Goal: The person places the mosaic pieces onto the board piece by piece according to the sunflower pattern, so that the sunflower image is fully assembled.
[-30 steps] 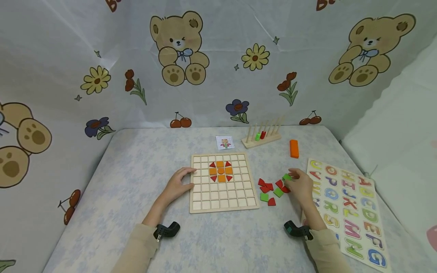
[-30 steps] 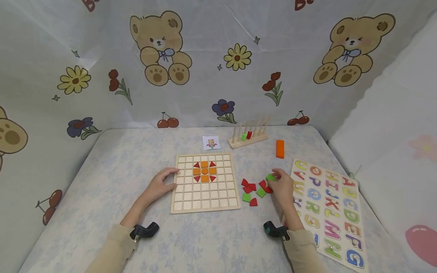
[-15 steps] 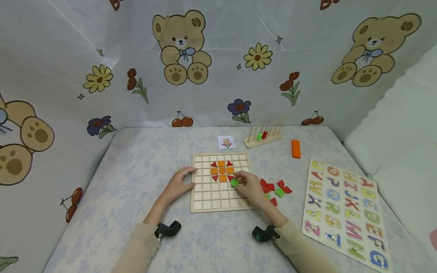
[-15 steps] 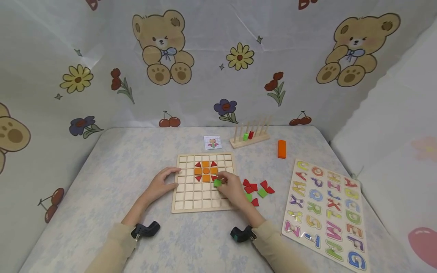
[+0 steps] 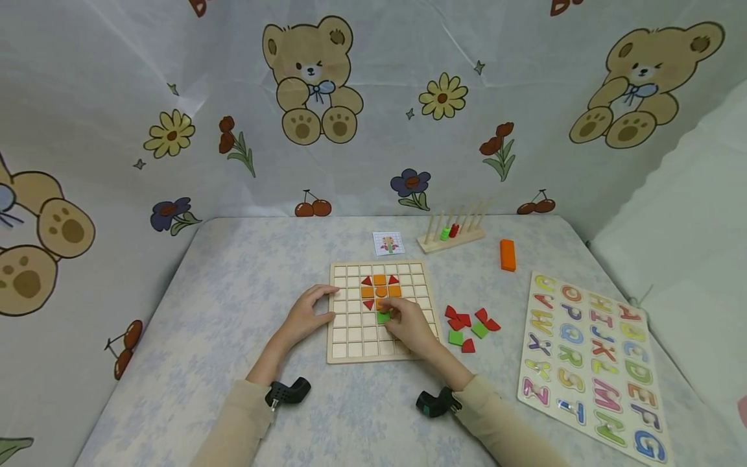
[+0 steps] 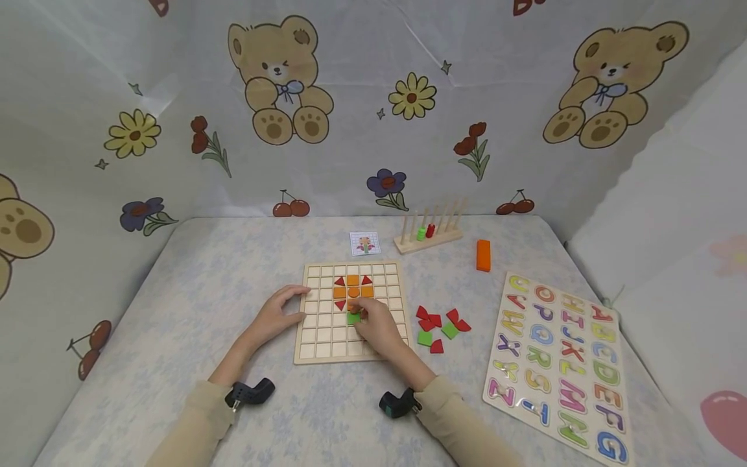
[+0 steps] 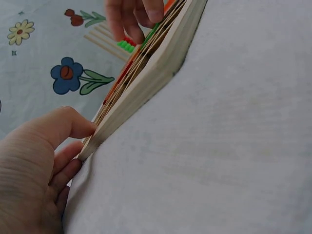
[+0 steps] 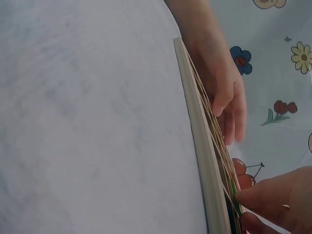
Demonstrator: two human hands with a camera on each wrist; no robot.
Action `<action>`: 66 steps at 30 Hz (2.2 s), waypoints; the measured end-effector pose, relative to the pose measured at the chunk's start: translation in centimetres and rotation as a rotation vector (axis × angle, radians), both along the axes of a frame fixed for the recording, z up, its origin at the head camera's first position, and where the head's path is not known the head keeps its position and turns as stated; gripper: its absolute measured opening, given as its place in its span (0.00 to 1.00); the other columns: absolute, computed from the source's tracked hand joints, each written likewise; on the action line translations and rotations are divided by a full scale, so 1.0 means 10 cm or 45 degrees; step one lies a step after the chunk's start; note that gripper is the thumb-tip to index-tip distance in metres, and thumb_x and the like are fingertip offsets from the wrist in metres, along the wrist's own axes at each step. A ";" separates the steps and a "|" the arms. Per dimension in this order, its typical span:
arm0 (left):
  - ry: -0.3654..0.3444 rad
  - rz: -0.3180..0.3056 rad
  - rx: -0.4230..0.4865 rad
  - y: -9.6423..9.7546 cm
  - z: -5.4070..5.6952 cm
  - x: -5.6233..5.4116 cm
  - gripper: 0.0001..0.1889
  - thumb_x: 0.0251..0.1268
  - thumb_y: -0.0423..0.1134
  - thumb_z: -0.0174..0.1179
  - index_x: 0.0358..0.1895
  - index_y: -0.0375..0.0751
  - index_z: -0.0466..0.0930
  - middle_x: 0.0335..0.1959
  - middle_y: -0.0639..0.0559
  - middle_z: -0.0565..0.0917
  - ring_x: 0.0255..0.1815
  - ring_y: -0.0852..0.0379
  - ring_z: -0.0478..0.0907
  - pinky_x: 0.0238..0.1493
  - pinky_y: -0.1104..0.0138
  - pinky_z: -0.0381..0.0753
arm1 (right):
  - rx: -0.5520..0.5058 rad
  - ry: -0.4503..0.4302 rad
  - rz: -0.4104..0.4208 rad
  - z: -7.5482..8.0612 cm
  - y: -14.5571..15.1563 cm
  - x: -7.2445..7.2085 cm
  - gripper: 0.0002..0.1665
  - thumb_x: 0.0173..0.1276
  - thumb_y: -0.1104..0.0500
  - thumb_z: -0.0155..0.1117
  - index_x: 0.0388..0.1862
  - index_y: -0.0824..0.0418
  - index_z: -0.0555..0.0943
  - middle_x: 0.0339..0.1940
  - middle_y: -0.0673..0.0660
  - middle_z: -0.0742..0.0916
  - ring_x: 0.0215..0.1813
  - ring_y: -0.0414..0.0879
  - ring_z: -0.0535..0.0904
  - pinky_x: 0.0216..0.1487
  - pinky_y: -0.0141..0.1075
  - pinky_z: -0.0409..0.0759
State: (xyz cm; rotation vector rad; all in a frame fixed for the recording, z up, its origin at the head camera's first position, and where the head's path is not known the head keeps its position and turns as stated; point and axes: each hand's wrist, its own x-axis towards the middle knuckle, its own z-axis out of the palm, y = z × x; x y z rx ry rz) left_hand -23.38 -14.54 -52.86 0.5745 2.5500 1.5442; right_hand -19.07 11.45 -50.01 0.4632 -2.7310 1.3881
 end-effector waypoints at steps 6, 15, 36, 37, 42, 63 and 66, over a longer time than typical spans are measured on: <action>-0.003 0.000 0.002 0.01 0.01 0.00 0.25 0.64 0.33 0.65 0.66 0.42 0.75 0.68 0.43 0.74 0.75 0.41 0.63 0.75 0.45 0.62 | -0.031 0.037 -0.034 0.05 0.18 0.06 0.20 0.59 0.76 0.65 0.52 0.70 0.83 0.40 0.62 0.89 0.38 0.48 0.80 0.35 0.28 0.77; 0.023 -0.003 -0.012 -0.01 -0.01 0.00 0.25 0.65 0.34 0.65 0.66 0.42 0.74 0.68 0.42 0.73 0.75 0.40 0.64 0.74 0.43 0.63 | 0.013 0.020 -0.215 0.10 0.82 0.23 0.20 0.60 0.75 0.67 0.53 0.72 0.81 0.38 0.62 0.88 0.39 0.51 0.81 0.37 0.31 0.81; -0.010 0.005 -0.010 0.00 -0.02 0.00 0.26 0.64 0.33 0.66 0.66 0.43 0.75 0.68 0.44 0.73 0.75 0.42 0.63 0.75 0.44 0.63 | -0.008 0.060 -0.228 -0.03 1.19 0.47 0.29 0.53 0.73 0.75 0.56 0.71 0.80 0.42 0.61 0.88 0.43 0.50 0.82 0.47 0.34 0.85; -0.012 0.007 -0.013 0.00 -0.02 0.00 0.26 0.64 0.33 0.66 0.66 0.43 0.75 0.68 0.44 0.73 0.75 0.42 0.63 0.75 0.44 0.63 | -0.019 0.061 -0.226 -0.01 1.15 0.46 0.29 0.53 0.73 0.75 0.56 0.71 0.80 0.42 0.61 0.88 0.43 0.50 0.82 0.46 0.34 0.84; -0.001 0.012 -0.020 0.00 0.00 0.00 0.26 0.64 0.32 0.65 0.66 0.42 0.75 0.68 0.43 0.74 0.75 0.42 0.63 0.75 0.45 0.63 | -0.100 0.029 -0.128 0.06 0.81 0.35 0.27 0.53 0.73 0.74 0.54 0.71 0.81 0.40 0.61 0.88 0.43 0.54 0.82 0.47 0.38 0.83; 0.008 0.008 -0.017 -0.01 -0.03 -0.02 0.26 0.64 0.34 0.66 0.66 0.44 0.75 0.68 0.44 0.73 0.75 0.42 0.64 0.74 0.44 0.64 | -0.068 -0.064 0.148 0.01 0.15 0.21 0.27 0.57 0.71 0.72 0.58 0.70 0.80 0.42 0.60 0.89 0.43 0.50 0.82 0.47 0.32 0.83; 0.016 0.001 -0.013 -0.01 -0.03 -0.01 0.26 0.65 0.34 0.66 0.66 0.44 0.75 0.68 0.44 0.73 0.75 0.41 0.64 0.73 0.44 0.64 | -0.087 -0.066 0.105 0.02 0.23 0.27 0.24 0.60 0.70 0.70 0.57 0.69 0.81 0.45 0.60 0.89 0.45 0.50 0.83 0.48 0.31 0.83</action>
